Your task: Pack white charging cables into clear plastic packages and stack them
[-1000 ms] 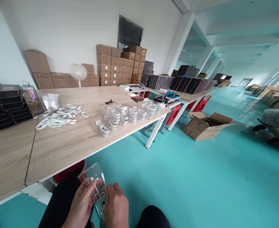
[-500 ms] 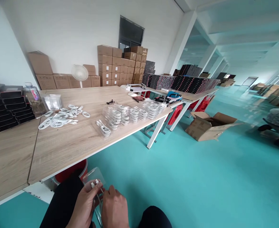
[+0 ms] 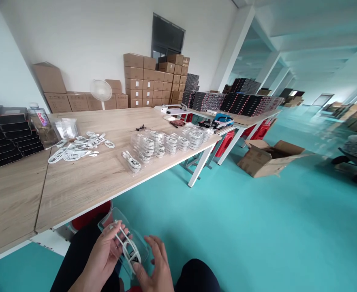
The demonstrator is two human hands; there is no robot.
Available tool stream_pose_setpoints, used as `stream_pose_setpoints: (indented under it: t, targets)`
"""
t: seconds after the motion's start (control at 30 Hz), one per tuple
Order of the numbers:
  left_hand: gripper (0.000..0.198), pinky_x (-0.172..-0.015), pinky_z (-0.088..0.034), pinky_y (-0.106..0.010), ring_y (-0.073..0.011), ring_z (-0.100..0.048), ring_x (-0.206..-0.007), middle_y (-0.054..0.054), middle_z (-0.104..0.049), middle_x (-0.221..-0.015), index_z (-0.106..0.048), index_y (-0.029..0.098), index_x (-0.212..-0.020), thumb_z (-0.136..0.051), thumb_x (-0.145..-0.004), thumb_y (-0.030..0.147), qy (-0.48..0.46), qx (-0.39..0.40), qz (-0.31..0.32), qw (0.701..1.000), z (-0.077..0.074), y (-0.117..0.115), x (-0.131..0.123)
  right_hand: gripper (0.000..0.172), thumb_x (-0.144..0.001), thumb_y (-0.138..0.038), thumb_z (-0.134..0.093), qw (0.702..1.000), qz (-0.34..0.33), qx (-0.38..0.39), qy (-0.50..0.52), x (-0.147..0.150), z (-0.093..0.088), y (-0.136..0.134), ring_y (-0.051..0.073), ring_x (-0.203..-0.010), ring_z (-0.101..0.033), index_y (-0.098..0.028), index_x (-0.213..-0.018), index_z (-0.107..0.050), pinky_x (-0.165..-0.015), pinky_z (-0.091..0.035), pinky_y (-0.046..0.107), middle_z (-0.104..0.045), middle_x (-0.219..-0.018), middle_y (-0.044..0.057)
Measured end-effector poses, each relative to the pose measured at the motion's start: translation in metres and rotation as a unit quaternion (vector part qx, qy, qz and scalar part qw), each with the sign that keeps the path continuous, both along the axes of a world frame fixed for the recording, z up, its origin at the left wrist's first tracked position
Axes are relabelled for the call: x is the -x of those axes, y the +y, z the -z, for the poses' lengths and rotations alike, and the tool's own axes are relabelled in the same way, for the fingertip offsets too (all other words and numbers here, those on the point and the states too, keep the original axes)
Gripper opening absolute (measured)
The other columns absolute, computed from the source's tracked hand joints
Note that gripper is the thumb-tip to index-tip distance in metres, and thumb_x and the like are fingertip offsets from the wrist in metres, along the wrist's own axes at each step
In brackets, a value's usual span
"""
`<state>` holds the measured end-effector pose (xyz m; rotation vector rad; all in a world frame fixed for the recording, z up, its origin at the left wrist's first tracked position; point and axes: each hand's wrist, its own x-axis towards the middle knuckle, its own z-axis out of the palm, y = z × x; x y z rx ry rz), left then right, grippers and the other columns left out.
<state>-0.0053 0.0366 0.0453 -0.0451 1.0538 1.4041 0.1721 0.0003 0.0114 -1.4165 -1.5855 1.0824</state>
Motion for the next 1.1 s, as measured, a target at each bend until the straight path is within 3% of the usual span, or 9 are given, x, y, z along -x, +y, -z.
stream_pose_setpoints:
  t: [0.1, 0.17, 0.33, 0.43, 0.53, 0.63, 0.77, 0.93, 1.1]
  targets:
    - [0.01, -0.065, -0.061, -0.029, -0.0166, -0.071, -0.073, -0.003, -0.069, -0.081, -0.065, 0.017, -0.086, -0.074, -0.084, 0.018, -0.018, 0.003, 0.007, 1.0, -0.007, -0.001, -0.004, 0.07, -0.077, -0.06, -0.073, 0.972, -0.022, 0.124, 0.199, 0.0, 0.007, -0.001, 0.03, -0.093, -0.069, -0.021, -0.133, -0.06, -0.08, -0.056, 0.041, -0.073, -0.101, 0.011]
    - [0.007, -0.061, -0.06, -0.028, -0.0157, -0.071, -0.071, -0.003, -0.068, -0.081, -0.065, 0.016, -0.087, -0.071, -0.086, 0.017, -0.022, 0.015, 0.008, 1.0, -0.013, -0.002, -0.005, 0.072, -0.074, -0.063, -0.075, 0.958, 0.003, 0.133, 0.254, 0.009, 0.013, -0.003, 0.025, -0.08, -0.067, -0.019, -0.13, -0.061, -0.075, -0.054, 0.039, -0.071, -0.086, 0.007]
    - [0.006, -0.058, -0.057, -0.025, -0.0135, -0.07, -0.067, -0.002, -0.069, -0.08, -0.064, 0.017, -0.088, -0.069, -0.087, 0.013, -0.023, 0.033, 0.006, 0.999, -0.023, -0.001, -0.003, 0.07, -0.076, -0.07, -0.068, 0.964, 0.136, 0.063, 0.221, 0.037, 0.036, -0.009, 0.021, -0.07, -0.059, -0.019, -0.124, -0.063, -0.069, -0.051, 0.034, -0.062, -0.076, 0.002]
    - [0.011, -0.062, -0.057, -0.025, -0.0135, -0.071, -0.071, -0.001, -0.07, -0.08, -0.063, 0.018, -0.084, -0.072, -0.085, 0.013, -0.027, 0.02, 0.011, 0.999, -0.02, 0.0, -0.001, 0.068, -0.077, -0.072, -0.065, 0.964, 0.136, 0.073, 0.216, 0.041, 0.041, -0.006, 0.018, -0.064, -0.056, -0.019, -0.12, -0.063, -0.064, -0.048, 0.031, -0.06, -0.07, 0.0]
    - [0.018, -0.064, -0.057, -0.026, -0.015, -0.071, -0.072, 0.0, -0.071, -0.078, -0.064, 0.019, -0.082, -0.08, -0.078, 0.017, -0.021, -0.006, 0.041, 0.999, -0.011, -0.003, 0.003, 0.067, -0.071, -0.069, -0.074, 0.956, 0.033, 0.145, 0.252, 0.032, 0.033, 0.001, 0.016, -0.06, -0.053, -0.019, -0.115, -0.064, -0.061, -0.044, 0.029, -0.059, -0.066, -0.002]
    - [0.028, -0.063, -0.055, -0.026, -0.0157, -0.07, -0.071, 0.001, -0.071, -0.074, -0.065, 0.02, -0.079, -0.09, -0.067, 0.025, 0.001, -0.023, 0.081, 0.996, -0.002, -0.008, 0.005, 0.065, -0.065, -0.062, -0.082, 0.954, -0.039, 0.172, 0.243, 0.019, 0.016, 0.007, 0.018, -0.07, -0.058, -0.018, -0.111, -0.067, -0.069, -0.046, 0.032, -0.065, -0.075, 0.001]
    - [0.031, -0.06, -0.052, -0.025, -0.0154, -0.067, -0.067, -0.001, -0.071, -0.072, -0.066, 0.019, -0.072, -0.092, -0.062, 0.032, 0.016, -0.039, 0.137, 0.99, 0.004, -0.017, -0.002, 0.06, -0.07, -0.06, -0.078, 0.968, -0.045, 0.142, 0.2, 0.014, -0.005, 0.013, 0.022, -0.081, -0.063, -0.017, -0.112, -0.069, -0.075, -0.048, 0.035, -0.07, -0.087, 0.006]
    - [0.034, -0.059, -0.05, -0.025, -0.0158, -0.066, -0.065, -0.003, -0.071, -0.068, -0.067, 0.016, -0.068, -0.093, -0.059, 0.037, 0.048, -0.026, 0.169, 0.984, 0.007, -0.023, -0.009, 0.024, -0.081, -0.031, -0.067, 0.992, -0.072, 0.096, 0.031, 0.023, -0.025, 0.015, 0.021, -0.077, -0.064, -0.022, -0.101, -0.074, -0.073, -0.047, 0.033, -0.075, -0.087, 0.004]
    - [0.034, -0.059, -0.051, -0.025, -0.0162, -0.067, -0.066, -0.003, -0.071, -0.069, -0.065, 0.017, -0.071, -0.092, -0.061, 0.035, 0.058, -0.03, 0.158, 0.985, 0.005, -0.016, -0.001, 0.029, -0.085, -0.03, -0.06, 0.996, -0.051, 0.046, -0.064, 0.029, -0.027, 0.015, 0.022, -0.081, -0.064, -0.022, -0.111, -0.072, -0.078, -0.046, 0.035, -0.075, -0.094, 0.006]
